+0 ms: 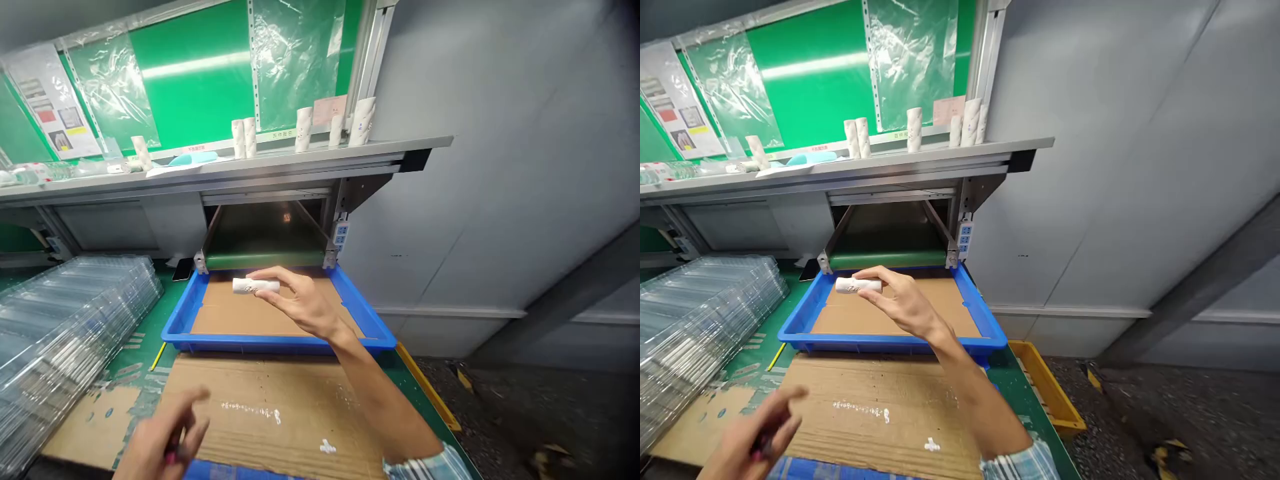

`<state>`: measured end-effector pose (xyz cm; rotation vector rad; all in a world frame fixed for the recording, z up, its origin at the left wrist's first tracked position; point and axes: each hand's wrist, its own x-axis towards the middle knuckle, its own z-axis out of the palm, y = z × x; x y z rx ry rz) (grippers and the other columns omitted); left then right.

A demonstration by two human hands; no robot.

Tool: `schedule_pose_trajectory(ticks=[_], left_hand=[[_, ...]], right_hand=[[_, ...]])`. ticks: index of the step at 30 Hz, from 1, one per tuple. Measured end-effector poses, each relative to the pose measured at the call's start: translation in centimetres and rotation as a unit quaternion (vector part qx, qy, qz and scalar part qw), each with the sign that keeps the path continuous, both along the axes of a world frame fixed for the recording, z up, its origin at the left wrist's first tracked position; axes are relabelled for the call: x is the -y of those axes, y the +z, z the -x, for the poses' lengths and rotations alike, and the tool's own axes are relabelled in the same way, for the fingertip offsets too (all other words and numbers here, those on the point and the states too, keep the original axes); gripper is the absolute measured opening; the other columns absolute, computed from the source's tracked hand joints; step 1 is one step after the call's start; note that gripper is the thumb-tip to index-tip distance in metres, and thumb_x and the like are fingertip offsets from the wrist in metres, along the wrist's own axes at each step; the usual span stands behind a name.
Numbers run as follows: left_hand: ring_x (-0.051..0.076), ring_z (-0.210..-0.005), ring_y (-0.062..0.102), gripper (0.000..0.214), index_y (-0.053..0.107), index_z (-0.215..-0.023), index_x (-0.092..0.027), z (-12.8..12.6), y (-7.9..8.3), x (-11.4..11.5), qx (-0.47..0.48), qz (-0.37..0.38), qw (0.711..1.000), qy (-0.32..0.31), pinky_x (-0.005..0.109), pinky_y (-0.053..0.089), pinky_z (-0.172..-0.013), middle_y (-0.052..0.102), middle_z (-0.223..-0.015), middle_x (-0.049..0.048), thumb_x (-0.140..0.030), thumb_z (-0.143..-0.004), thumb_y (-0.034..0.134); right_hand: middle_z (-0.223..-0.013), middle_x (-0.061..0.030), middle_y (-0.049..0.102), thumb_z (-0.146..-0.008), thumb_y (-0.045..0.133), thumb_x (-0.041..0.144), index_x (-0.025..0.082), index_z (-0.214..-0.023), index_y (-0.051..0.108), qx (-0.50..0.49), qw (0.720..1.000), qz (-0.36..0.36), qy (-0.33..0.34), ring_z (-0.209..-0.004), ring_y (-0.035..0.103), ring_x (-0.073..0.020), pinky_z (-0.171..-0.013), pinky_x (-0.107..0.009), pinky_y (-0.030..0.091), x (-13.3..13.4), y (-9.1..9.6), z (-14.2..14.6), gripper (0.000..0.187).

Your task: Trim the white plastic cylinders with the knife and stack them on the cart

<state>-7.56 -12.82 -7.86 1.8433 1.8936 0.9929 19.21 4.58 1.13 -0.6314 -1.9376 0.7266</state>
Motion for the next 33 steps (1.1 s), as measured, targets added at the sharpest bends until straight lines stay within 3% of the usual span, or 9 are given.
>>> schedule_pose_trajectory(ticks=[2, 5, 7, 9, 16, 21, 26, 33], left_hand=[[0.012, -0.059, 0.050, 0.049, 0.060, -0.145, -0.031, -1.3, 2.4, -4.3, 0.023, -0.031, 0.993, -0.107, 0.021, 0.049, -0.062, 0.064, -0.073, -0.0043, -0.055, -0.103, 0.056], [0.011, -0.057, 0.049, 0.070, 0.038, -0.162, -0.023, -4.3, 6.1, -10.9, 0.102, -0.105, 0.977, -0.157, 0.022, 0.044, -0.058, 0.072, -0.088, -0.0012, -0.049, -0.102, 0.063], [0.013, -0.065, 0.059, 0.060, 0.055, -0.148, -0.017, -6.4, 7.5, -14.1, 0.149, -0.134, 0.960, -0.196, 0.022, 0.045, -0.059, 0.073, -0.086, 0.0019, -0.050, -0.100, 0.067], [0.015, -0.073, 0.066, 0.046, 0.068, -0.129, -0.016, -8.0, 7.9, -16.0, 0.172, -0.146, 0.950, -0.217, 0.023, 0.049, -0.063, 0.074, -0.085, 0.0040, -0.051, -0.099, 0.070], [0.015, -0.073, 0.070, 0.035, 0.072, -0.117, -0.017, -9.6, 7.2, -18.3, 0.240, -0.147, 0.926, -0.251, 0.023, 0.051, -0.063, 0.075, -0.085, 0.0043, -0.046, -0.097, 0.074], [0.015, -0.073, 0.065, 0.033, 0.074, -0.116, -0.017, -8.9, 7.3, -19.3, 0.240, -0.116, 0.928, -0.261, 0.024, 0.044, -0.060, 0.074, -0.092, 0.0059, -0.043, -0.096, 0.075], [0.012, -0.066, 0.052, 0.032, 0.074, -0.114, -0.017, -7.7, 7.5, -19.5, 0.214, -0.095, 0.932, -0.276, 0.024, 0.036, -0.058, 0.068, -0.081, 0.0010, -0.043, -0.096, 0.074], [0.010, -0.064, 0.044, 0.025, 0.073, -0.114, -0.019, -6.5, 7.9, -19.7, 0.234, -0.066, 0.915, -0.323, 0.023, 0.033, -0.057, 0.062, -0.075, -0.0040, -0.038, -0.097, 0.073]], right_hand=[[-0.116, -0.0030, 0.080, -0.097, 0.074, 0.038, 0.028, -0.120, 0.075, -0.050, 0.998, 0.041, 0.028, -0.100, 0.078, -0.0215, -0.090, -0.034, 0.059, 0.2, -0.3, -0.7, 0.025], [-0.110, -0.0028, 0.080, -0.091, 0.083, 0.041, 0.026, -0.116, 0.074, -0.106, 0.986, 0.105, 0.079, -0.089, 0.079, -0.0202, -0.084, -0.033, 0.062, -0.1, -0.5, -1.6, 0.030], [-0.106, -0.0032, 0.079, -0.088, 0.085, 0.043, 0.024, -0.112, 0.071, -0.138, 0.975, 0.147, 0.093, -0.085, 0.079, -0.0193, -0.080, -0.032, 0.063, -0.6, -0.6, -2.3, 0.033], [-0.105, -0.0039, 0.079, -0.088, 0.086, 0.044, 0.023, -0.109, 0.069, -0.163, 0.966, 0.178, 0.088, -0.086, 0.079, -0.0184, -0.080, -0.031, 0.063, -1.0, -0.7, -2.9, 0.034], [-0.107, -0.0033, 0.081, -0.087, 0.087, 0.043, 0.025, -0.113, 0.074, -0.177, 0.966, 0.187, 0.028, -0.099, 0.079, -0.0186, -0.092, -0.030, 0.065, -2.1, -1.2, -4.4, 0.034], [-0.111, -0.0033, 0.081, -0.088, 0.088, 0.041, 0.026, -0.112, 0.076, -0.146, 0.977, 0.150, -0.037, -0.101, 0.079, -0.0183, -0.093, -0.028, 0.065, -1.7, -1.2, -3.7, 0.031], [-0.110, -0.0029, 0.081, -0.091, 0.086, 0.040, 0.027, -0.113, 0.076, -0.123, 0.983, 0.121, -0.060, -0.100, 0.079, -0.0180, -0.092, -0.027, 0.065, -1.2, -1.5, -2.9, 0.027], [-0.116, -0.0029, 0.080, -0.094, 0.083, 0.037, 0.031, -0.118, 0.076, -0.099, 0.986, 0.092, -0.094, -0.100, 0.078, -0.0175, -0.091, -0.027, 0.064, -1.1, -2.5, -2.1, 0.026]])
